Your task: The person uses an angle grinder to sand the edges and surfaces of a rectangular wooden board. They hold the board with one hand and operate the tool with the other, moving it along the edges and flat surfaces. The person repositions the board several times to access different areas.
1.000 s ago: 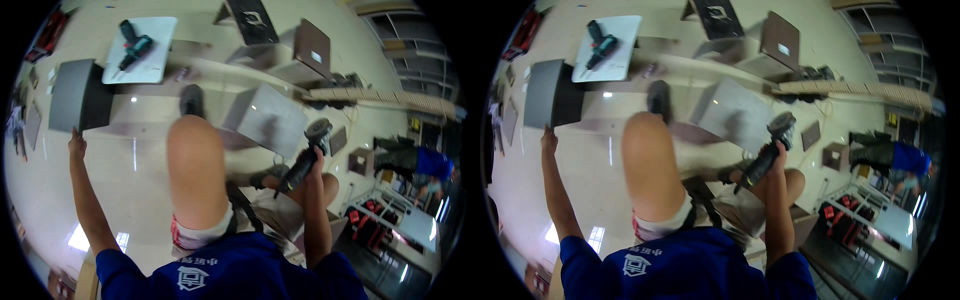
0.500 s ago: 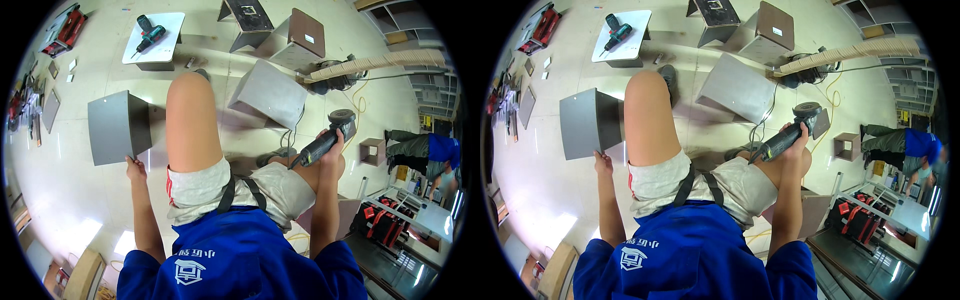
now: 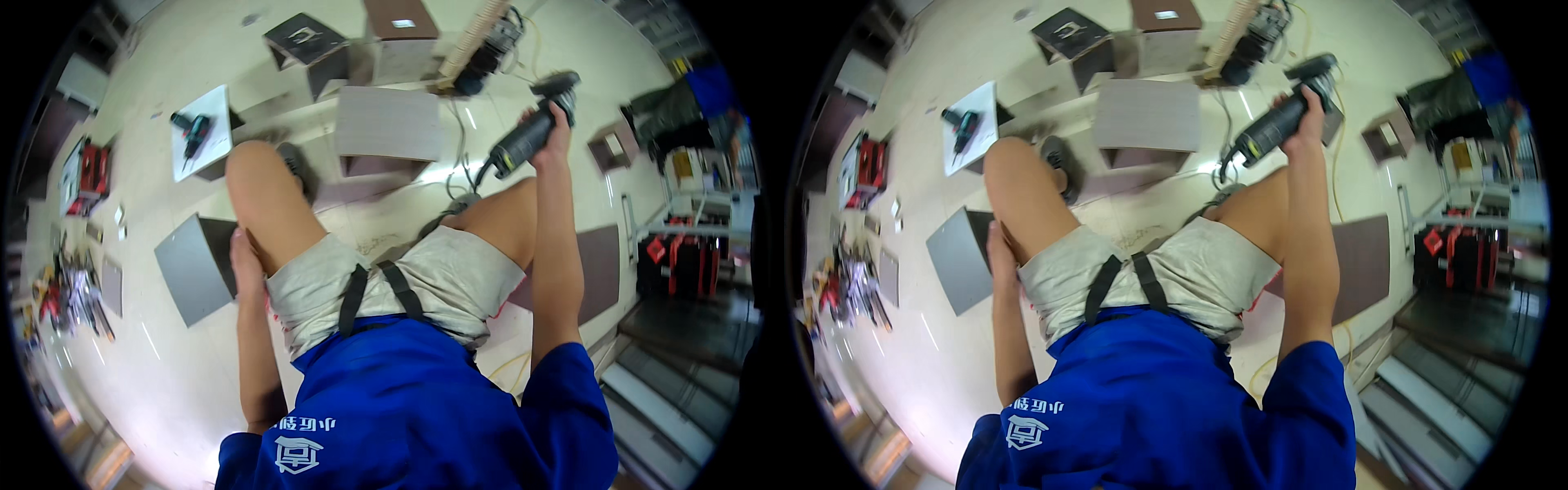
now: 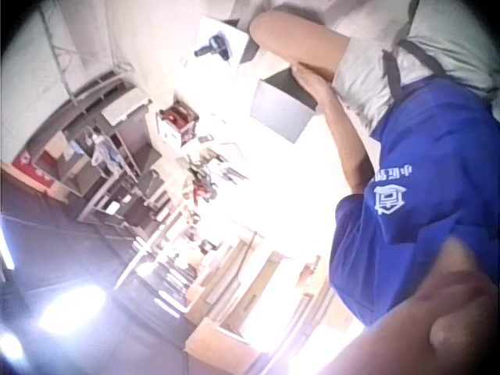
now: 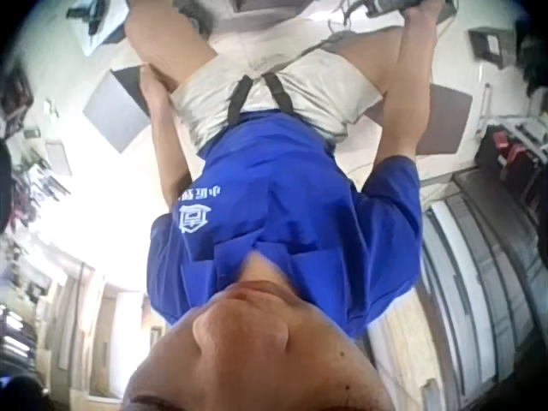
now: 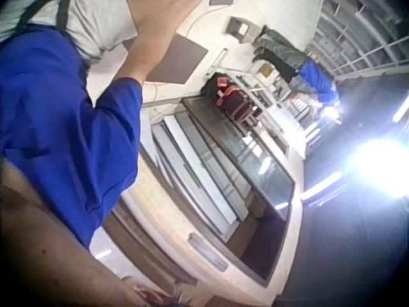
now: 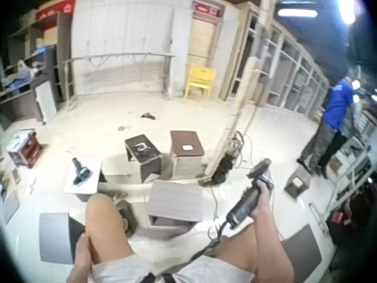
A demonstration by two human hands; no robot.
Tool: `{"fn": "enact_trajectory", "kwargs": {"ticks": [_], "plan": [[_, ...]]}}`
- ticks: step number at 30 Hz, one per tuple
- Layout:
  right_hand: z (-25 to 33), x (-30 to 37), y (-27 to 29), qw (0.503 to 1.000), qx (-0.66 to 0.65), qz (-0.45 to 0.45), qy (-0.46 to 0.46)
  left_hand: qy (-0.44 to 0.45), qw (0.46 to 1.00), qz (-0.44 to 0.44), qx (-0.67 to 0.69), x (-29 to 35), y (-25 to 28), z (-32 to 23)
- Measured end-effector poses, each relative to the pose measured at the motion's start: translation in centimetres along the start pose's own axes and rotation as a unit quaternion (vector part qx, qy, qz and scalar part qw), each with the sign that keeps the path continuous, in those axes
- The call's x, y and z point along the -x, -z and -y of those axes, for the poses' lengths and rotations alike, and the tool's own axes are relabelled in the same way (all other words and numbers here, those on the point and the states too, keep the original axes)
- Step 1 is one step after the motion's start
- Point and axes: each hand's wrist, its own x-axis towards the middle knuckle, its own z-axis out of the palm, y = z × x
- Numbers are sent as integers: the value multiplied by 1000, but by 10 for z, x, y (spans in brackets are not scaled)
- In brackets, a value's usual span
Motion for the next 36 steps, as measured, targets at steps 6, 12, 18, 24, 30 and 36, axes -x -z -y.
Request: {"fn": "enact_trajectory", "kwargs": {"ticks": [6, 12, 18, 24, 30, 36], "plan": [[13, -9, 26, 997, -58, -45, -7, -324, 937, 100, -77, 14, -64, -104], [-9, -22, 74, 980, -142, -139, 5, -388, 763, 327, -401, -23, -223, -60], [-27, -49, 32, 965, -229, -125, 18, 66, 797, 454, -392, -51, -340, 106], [-18, -61, 22, 965, -192, -174, 28, -202, 755, 570, -252, 21, -446, 166], [-20, -79, -3, 989, -26, -145, 25, -198, 727, 505, -421, -50, -467, 169], [-37, -99, -29, 985, -78, -144, -49, -214, 710, 467, -482, -89, -466, 154]]}}
